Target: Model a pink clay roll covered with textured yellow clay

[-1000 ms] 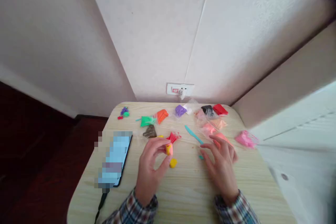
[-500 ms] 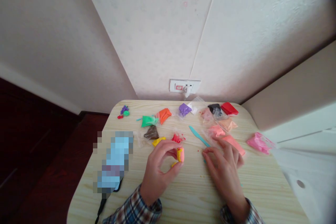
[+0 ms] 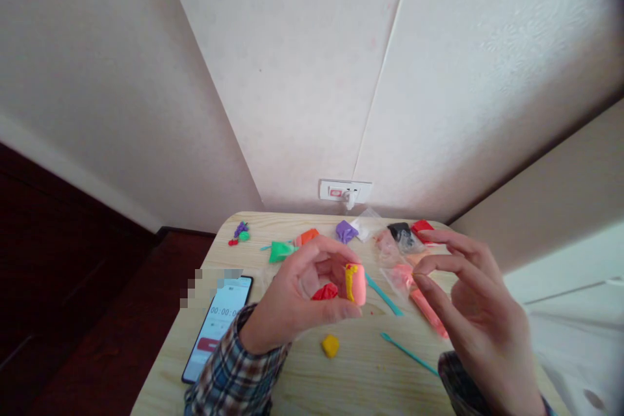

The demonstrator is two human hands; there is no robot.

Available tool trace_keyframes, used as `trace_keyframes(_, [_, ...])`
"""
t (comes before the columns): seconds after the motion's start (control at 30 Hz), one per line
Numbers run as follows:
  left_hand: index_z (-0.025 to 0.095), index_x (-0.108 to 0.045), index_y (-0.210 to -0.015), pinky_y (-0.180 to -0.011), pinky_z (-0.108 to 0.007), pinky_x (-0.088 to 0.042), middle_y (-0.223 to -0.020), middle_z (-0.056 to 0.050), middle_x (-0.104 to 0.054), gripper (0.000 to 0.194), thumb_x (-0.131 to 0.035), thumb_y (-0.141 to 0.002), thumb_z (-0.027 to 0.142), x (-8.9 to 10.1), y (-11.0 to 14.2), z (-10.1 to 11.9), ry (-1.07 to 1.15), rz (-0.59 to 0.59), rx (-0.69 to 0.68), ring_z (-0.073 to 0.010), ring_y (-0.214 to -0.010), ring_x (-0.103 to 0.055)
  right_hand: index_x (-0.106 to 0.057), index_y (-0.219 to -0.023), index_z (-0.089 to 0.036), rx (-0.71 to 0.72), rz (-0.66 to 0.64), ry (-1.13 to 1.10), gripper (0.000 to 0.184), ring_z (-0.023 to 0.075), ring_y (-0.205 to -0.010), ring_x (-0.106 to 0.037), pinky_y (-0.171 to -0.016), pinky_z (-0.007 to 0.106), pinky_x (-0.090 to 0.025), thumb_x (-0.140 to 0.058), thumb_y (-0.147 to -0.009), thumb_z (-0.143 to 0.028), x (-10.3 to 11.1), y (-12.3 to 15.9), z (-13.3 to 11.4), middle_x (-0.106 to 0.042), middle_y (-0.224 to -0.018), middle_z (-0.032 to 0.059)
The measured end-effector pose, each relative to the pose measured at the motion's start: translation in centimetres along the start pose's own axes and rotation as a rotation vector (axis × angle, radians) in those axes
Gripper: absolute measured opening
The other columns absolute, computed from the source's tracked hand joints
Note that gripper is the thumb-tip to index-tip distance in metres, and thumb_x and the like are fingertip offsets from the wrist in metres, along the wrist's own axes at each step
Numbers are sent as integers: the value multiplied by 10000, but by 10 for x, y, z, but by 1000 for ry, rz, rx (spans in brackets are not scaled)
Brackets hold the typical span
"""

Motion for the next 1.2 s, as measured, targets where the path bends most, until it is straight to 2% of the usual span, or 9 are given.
trace_keyframes(0.1, [172,-640,-942,-668,-230,-509,-769,11,-645,313,-799,-686,87,-13,-17,21,24,-118,40,-113,-697,-611,-633,-862,-269,59,60,-69,54,195,-1119,-534,-901,351,-419,-607,-907,-252,13,-23,-27,-571,-1133,24])
trace_keyframes(0.2, [170,-648,-966,-723,-242,-502,-767,22,-643,311,-756,-715,23,-27,-24,39,28,-171,30,-101,-709,-595,-645,-846,-254,96,101,-81,76,234,-1083,-572,-847,375,-479,-620,-894,-308,18,-33,-41,-603,-1089,53])
trace_keyframes(0.4, [212,-677,-960,-782,-224,-498,-837,43,-658,342,-725,-716,-21,-32,-22,55,-69,-93,-2,-100,-784,-607,-670,-790,-242,78,141,-77,193,286,-966,-651,-765,418,-561,-686,-816,-432,19,-34,-39,-667,-946,86])
trace_keyframes(0.57, [238,-697,-923,-769,-210,-496,-821,57,-668,371,-745,-663,-21,-20,-19,49,-69,-3,103,-117,-820,-638,-679,-794,-249,105,63,-111,148,284,-918,-681,-717,393,-588,-697,-813,-395,11,-37,-43,-689,-904,87])
trace_keyframes(0.67, [234,-697,-907,-735,-209,-480,-783,62,-656,359,-756,-656,-14,-18,-20,44,-43,3,148,-106,-760,-608,-662,-827,-264,211,-80,-121,62,248,-889,-692,-682,342,-598,-642,-869,-304,0,-38,-51,-684,-921,76])
trace_keyframes(0.77, [229,-695,-899,-726,-206,-470,-784,62,-654,372,-763,-644,-33,-20,-21,39,20,-11,183,-99,-740,-586,-637,-871,-277,294,-158,-80,86,218,-936,-678,-715,305,-592,-572,-916,-245,-5,-35,-55,-654,-986,68])
trace_keyframes(0.9, [238,-700,-891,-742,-199,-462,-782,71,-650,415,-762,-616,-68,-17,-22,36,50,0,201,-94,-744,-576,-623,-910,-276,281,-152,-66,115,204,-1028,-634,-764,280,-572,-527,-938,-219,-5,-34,-53,-602,-1048,68])
trace_keyframes(1.2, [254,-708,-901,-722,-201,-439,-829,60,-639,435,-750,-604,-61,-20,-19,32,69,-15,244,-109,-791,-564,-620,-896,-271,247,-143,-87,95,175,-965,-643,-737,226,-575,-544,-935,-229,-6,-36,-56,-575,-1028,53])
Point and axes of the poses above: each hand's wrist, its own y-axis away from the middle knuckle, its own x-axis out of the back of the hand, z = x × y, the point moved 9 cm from there along -y, towards the middle knuckle
